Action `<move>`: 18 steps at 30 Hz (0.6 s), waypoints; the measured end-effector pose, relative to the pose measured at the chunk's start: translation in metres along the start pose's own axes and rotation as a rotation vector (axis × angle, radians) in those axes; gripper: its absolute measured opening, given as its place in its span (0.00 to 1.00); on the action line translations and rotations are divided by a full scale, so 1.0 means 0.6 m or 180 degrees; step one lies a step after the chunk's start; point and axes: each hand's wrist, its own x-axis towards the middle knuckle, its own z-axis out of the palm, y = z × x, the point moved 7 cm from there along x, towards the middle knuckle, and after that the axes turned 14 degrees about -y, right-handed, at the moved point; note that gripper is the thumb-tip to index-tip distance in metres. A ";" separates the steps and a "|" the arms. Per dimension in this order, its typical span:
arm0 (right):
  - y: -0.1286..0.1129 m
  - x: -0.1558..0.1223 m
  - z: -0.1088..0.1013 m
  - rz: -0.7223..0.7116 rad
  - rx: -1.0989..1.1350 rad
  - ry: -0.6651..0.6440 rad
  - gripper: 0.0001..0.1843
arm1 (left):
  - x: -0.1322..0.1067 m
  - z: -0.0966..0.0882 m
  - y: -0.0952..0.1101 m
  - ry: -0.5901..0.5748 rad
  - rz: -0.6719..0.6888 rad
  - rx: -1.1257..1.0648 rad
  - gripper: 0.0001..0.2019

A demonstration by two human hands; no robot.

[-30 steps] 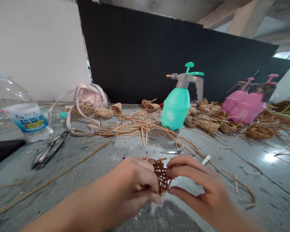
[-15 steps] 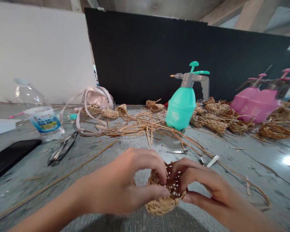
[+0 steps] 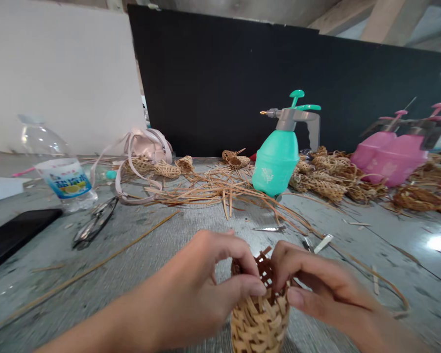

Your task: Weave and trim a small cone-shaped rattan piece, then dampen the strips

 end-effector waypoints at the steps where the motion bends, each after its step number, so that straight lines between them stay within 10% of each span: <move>1: -0.003 0.001 0.001 0.0021 -0.0109 0.0017 0.05 | 0.004 0.002 0.001 -0.0041 0.0027 -0.0097 0.03; 18: -0.007 -0.010 0.002 0.0336 -0.0784 0.0643 0.06 | 0.026 0.024 0.002 -0.0587 0.0057 -0.0001 0.03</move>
